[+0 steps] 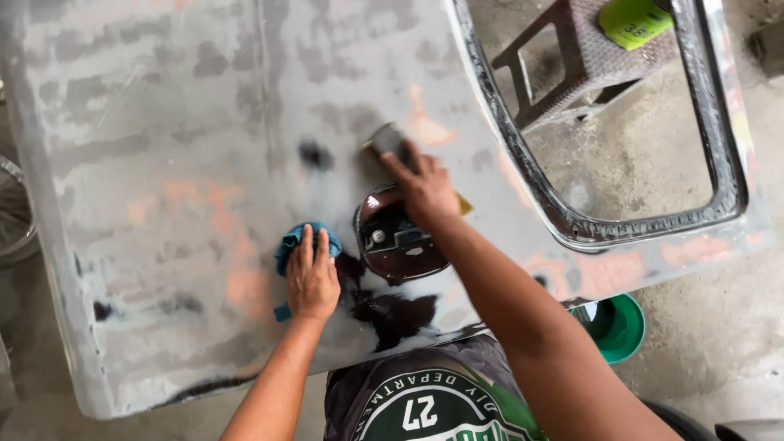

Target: The person sands a large, detached car door panel using a sanding block and a blue cloth. They repeatedly scrub the surface and wipe away residue, occasionally dipping the tools into a green bucket of water to clean them before resuming the sanding process.

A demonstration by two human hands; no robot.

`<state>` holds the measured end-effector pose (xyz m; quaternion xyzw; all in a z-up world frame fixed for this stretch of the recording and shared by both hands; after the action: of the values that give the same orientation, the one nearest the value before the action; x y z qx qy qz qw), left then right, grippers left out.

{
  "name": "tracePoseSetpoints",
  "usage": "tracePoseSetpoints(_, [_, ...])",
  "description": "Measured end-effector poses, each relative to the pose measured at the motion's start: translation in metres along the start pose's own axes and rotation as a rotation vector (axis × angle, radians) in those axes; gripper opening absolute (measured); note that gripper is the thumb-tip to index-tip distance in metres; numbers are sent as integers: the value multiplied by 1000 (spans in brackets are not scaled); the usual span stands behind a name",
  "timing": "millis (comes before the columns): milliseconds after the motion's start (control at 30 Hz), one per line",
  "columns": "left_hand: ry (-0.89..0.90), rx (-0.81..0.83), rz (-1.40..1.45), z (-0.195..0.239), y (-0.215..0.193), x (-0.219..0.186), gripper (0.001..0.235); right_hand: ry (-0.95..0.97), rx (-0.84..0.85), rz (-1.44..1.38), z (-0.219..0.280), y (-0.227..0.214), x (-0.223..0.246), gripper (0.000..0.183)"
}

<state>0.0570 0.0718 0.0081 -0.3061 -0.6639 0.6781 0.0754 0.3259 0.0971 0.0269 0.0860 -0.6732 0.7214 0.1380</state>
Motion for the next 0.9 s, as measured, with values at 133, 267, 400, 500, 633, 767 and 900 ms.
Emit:
tracePoseSetpoints(133, [-30, -26, -25, -12, 6, 1, 62, 359, -120, -13, 78, -18, -92, 73])
tracePoseSetpoints(267, [-44, -66, -63, -15, 9, -2, 62, 497, -47, 6, 171, 6, -89, 70])
tracePoseSetpoints(400, [-53, -76, -79, -15, 12, -1, 62, -77, -9, 104, 168, 21, -67, 72])
tracePoseSetpoints(500, [-102, -58, -138, -12, 5, -1, 61, 117, -97, -81, 111, 7, -97, 51])
tracePoseSetpoints(633, [-221, -104, -141, 4, -4, 3, 59, 466, -363, -71, 47, -15, -83, 67])
tracePoseSetpoints(767, [-273, -79, -87, 13, 1, 6, 63, -30, -276, -174, 25, -2, -26, 61])
tracePoseSetpoints(900, [-262, -68, -64, 23, -1, 12, 63, -235, -170, -194, 27, -12, -44, 55])
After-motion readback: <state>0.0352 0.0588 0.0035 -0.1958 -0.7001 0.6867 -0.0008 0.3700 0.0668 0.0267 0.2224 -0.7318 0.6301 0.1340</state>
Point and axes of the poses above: each hand's wrist, its own z-axis away from the middle knuckle, its own y-axis out of the palm, x = y × z, the point moved 5 cm from there along -z, towards the middle knuckle
